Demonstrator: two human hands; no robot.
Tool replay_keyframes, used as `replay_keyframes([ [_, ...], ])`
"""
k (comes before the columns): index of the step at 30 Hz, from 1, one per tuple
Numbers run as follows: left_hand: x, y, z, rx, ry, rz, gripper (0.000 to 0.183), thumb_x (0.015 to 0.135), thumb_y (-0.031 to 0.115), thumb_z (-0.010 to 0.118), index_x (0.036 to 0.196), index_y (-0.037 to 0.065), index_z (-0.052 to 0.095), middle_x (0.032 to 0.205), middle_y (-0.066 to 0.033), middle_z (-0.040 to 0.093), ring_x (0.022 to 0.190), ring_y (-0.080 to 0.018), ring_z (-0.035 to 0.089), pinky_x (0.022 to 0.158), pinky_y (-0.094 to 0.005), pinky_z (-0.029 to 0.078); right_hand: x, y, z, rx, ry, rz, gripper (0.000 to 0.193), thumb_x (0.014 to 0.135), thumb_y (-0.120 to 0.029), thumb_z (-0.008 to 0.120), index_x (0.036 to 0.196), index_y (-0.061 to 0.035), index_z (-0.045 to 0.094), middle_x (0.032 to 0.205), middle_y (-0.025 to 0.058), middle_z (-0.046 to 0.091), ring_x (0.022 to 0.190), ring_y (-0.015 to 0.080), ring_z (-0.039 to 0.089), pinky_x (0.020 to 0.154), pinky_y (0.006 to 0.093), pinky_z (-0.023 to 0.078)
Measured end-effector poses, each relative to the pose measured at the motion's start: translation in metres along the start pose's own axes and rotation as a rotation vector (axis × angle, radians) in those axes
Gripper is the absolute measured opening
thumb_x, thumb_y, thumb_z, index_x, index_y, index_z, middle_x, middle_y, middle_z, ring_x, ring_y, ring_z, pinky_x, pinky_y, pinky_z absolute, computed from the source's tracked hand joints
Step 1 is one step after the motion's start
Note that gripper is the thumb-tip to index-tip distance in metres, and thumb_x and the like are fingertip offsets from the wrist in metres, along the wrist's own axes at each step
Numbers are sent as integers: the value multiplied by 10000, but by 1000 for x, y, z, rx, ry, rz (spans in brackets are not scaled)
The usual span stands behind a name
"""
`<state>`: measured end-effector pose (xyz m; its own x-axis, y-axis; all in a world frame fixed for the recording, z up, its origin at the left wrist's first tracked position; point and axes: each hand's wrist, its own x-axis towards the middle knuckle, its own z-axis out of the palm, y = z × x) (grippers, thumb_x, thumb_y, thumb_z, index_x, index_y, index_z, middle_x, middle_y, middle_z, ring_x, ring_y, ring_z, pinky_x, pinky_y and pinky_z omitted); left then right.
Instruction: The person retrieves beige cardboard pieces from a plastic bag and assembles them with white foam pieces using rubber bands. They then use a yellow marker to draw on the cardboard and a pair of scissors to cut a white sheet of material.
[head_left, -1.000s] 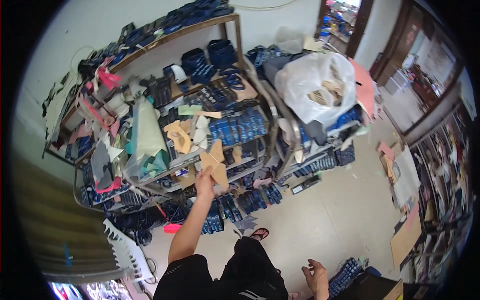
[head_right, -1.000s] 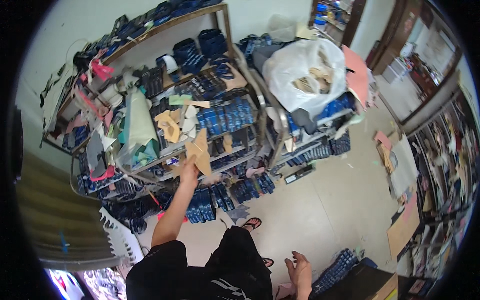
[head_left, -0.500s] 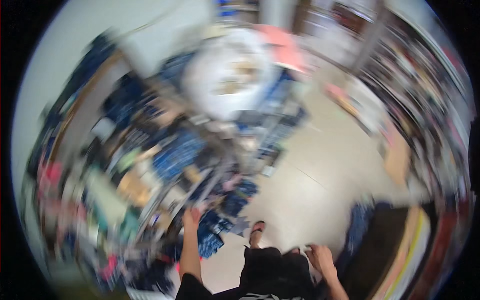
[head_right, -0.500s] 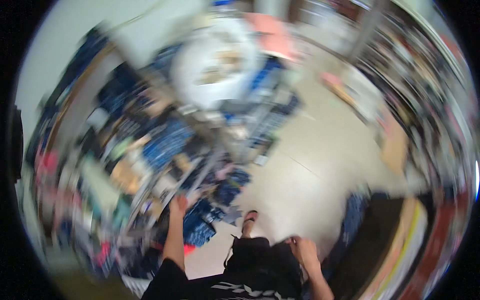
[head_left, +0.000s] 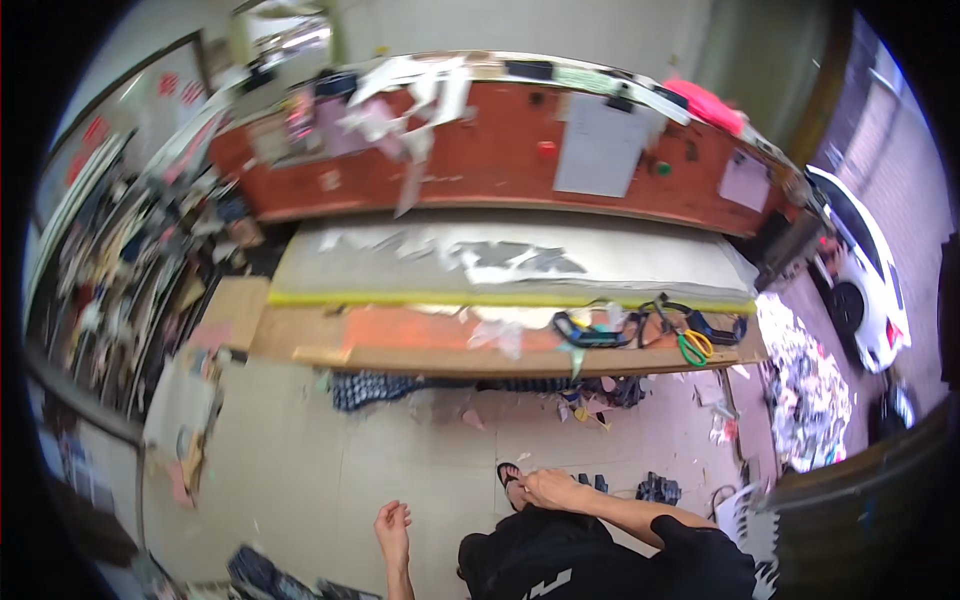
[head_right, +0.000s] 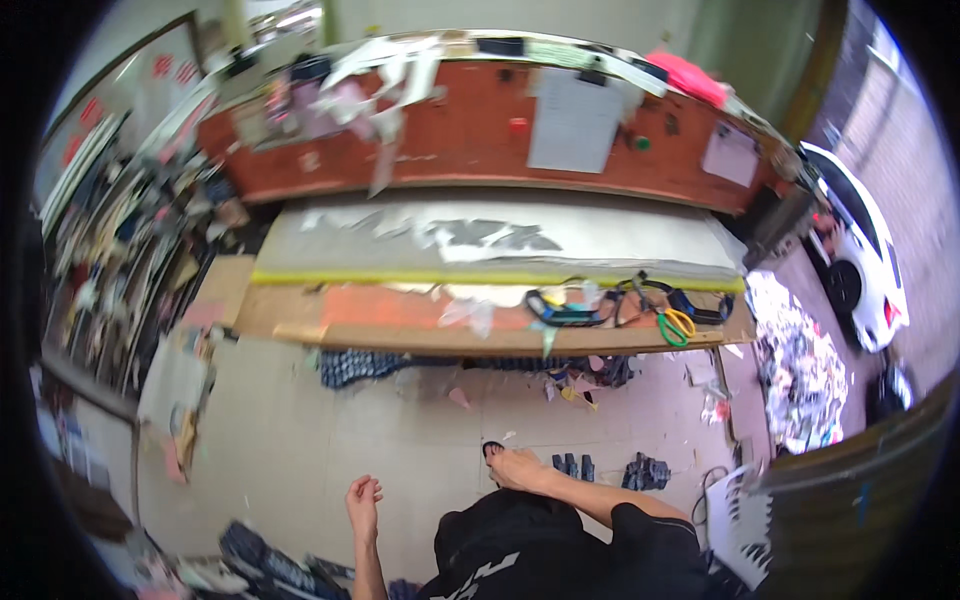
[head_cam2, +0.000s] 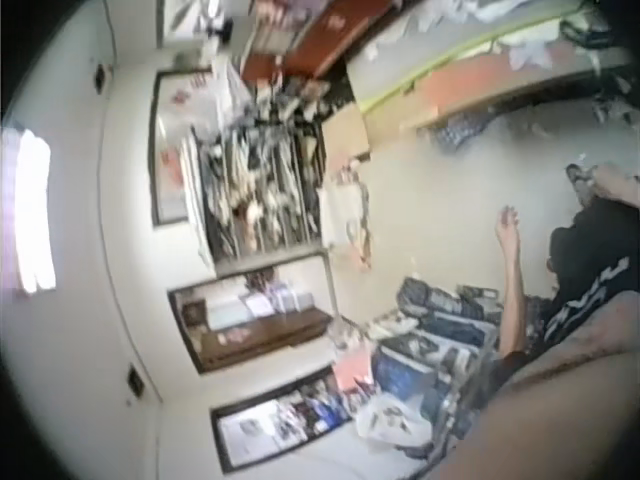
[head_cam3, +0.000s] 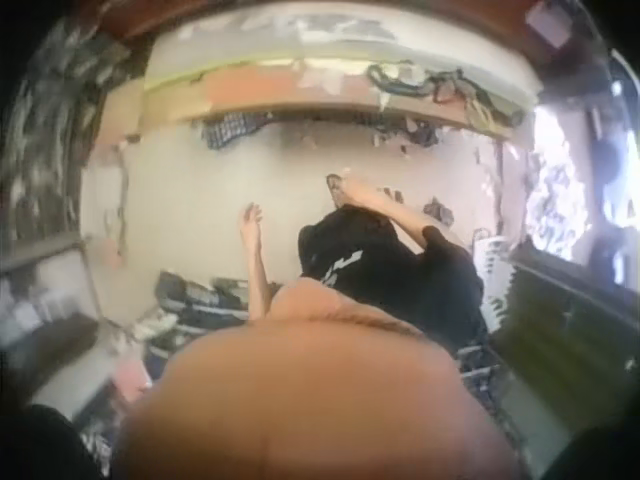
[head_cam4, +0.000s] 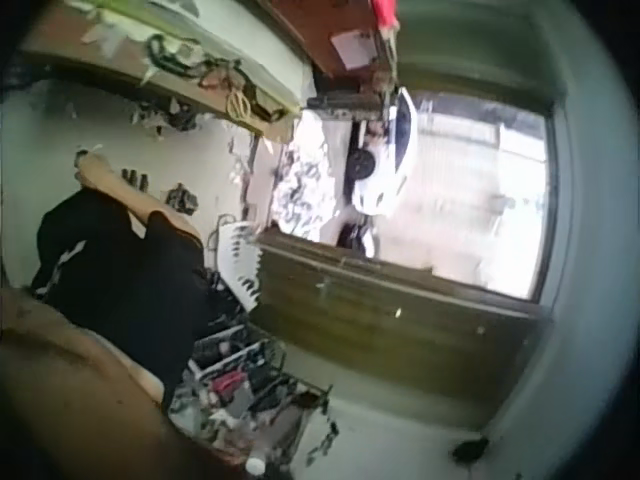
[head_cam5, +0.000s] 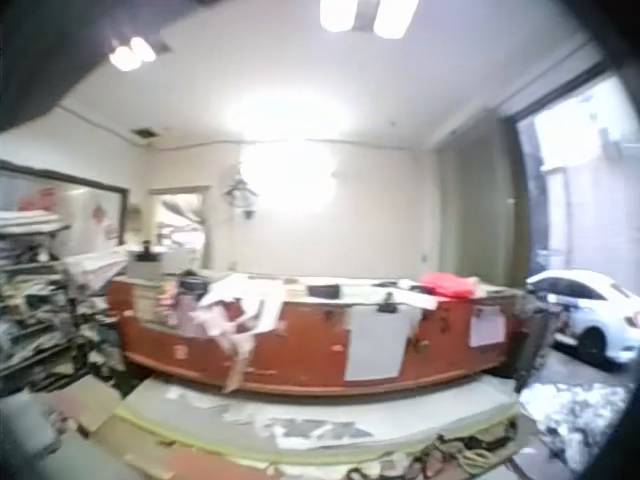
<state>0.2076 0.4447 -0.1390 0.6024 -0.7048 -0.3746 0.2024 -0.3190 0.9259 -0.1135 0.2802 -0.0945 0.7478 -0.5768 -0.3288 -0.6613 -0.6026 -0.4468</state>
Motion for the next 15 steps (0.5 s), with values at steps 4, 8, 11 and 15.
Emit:
replay_keyframes([
  [4,64,59,92,221,-116,154,299,968,155,604,1181,-56,599,1063,-121,673,956,-180,648,807,-305,527,-12,61,-50,153,149,262,275,903,-259,592,1047,-32,653,925,256,683,873,417,683,743,537,545],
  [8,113,181,253,431,-403,572,320,942,131,604,1206,-49,606,1134,-171,667,1042,-273,642,938,-334,480,-8,90,-137,255,522,305,246,901,-274,595,955,-48,674,909,204,697,849,411,673,717,523,535],
  [11,163,230,351,627,-564,888,395,902,116,606,1265,-35,576,1229,-243,618,1181,-384,571,1045,-413,420,-4,145,-194,81,737,597,155,839,-186,609,882,-46,661,847,208,674,800,401,661,685,512,524],
  [15,227,248,457,783,-642,1129,501,824,106,651,1295,-24,540,1283,-246,580,1212,-416,530,1046,-456,419,-50,278,-241,-276,846,1061,139,765,-99,647,896,-53,651,874,194,678,817,376,667,719,488,533],
])
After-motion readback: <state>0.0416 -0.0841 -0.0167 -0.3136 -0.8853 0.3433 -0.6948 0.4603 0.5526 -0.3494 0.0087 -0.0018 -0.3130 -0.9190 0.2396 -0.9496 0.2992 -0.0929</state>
